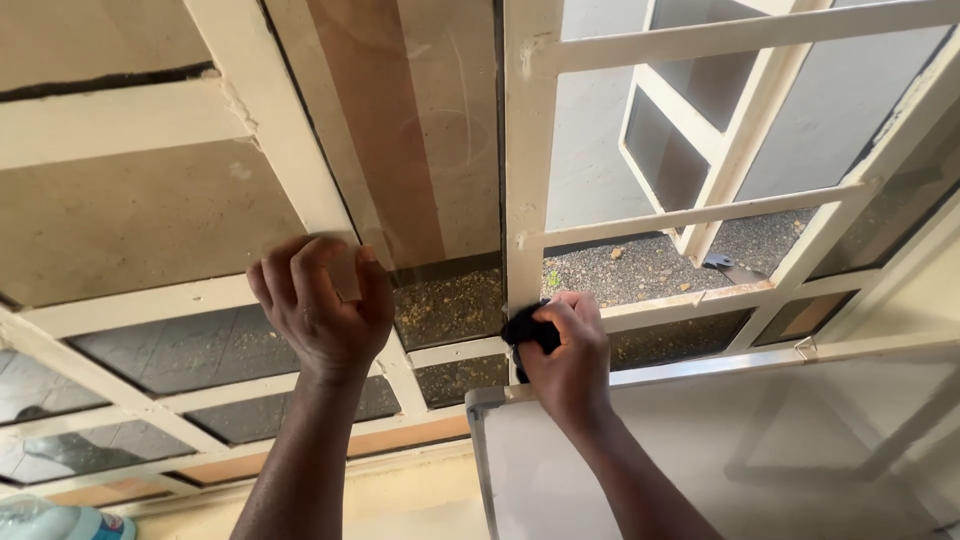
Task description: The person wipes the white window frame with a black cloth, then pours liquid from a blue bottle onto the cloth and continues wiping the frame. The person works on multiple sections of the frame without visibly cleaning the glass panes.
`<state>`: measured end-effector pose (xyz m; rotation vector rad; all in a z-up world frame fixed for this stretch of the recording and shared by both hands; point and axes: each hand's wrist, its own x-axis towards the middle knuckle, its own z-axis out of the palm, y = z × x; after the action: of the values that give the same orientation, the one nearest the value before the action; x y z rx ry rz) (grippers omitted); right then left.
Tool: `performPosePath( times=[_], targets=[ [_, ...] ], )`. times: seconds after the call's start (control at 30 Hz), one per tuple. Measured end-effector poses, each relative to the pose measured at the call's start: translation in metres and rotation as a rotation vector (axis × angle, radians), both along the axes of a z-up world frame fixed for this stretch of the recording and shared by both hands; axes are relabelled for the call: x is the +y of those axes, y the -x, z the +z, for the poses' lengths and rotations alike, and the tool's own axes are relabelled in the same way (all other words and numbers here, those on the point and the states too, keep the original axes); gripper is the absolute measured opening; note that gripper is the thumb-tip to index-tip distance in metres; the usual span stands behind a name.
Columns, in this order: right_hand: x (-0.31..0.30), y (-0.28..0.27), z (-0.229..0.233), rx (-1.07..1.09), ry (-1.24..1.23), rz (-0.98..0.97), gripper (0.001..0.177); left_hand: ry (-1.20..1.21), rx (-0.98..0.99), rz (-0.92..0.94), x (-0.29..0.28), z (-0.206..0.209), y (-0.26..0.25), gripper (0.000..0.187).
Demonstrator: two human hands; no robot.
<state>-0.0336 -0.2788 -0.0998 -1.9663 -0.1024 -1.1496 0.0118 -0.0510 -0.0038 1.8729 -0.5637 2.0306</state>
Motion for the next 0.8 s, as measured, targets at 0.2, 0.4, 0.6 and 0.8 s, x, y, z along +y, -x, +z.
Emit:
performPosePath(
  times=[0.2,0.4,0.6,0.8],
  targets=[
    [-0.005,-0.016,-0.001,-0.029,0.020,-0.066,0.034,-0.015,-0.019,0.031,0.001,0.000,0.000,0.016],
    [-0.003,-0.015,-0.003,-0.052,0.005,-0.041,0.031,-0.028,-0.013,0.016,0.000,0.004,0.005,0.016],
    [0.008,-0.001,0.039,-0.104,-0.097,-0.065,0.030,-0.043,-0.009,-0.010,0.003,0.006,0.003,0.014],
    [0.019,-0.007,0.044,-0.258,-0.047,-0.084,0.031,-0.011,0.003,-0.030,0.006,0.002,0.000,0.014]
  ],
)
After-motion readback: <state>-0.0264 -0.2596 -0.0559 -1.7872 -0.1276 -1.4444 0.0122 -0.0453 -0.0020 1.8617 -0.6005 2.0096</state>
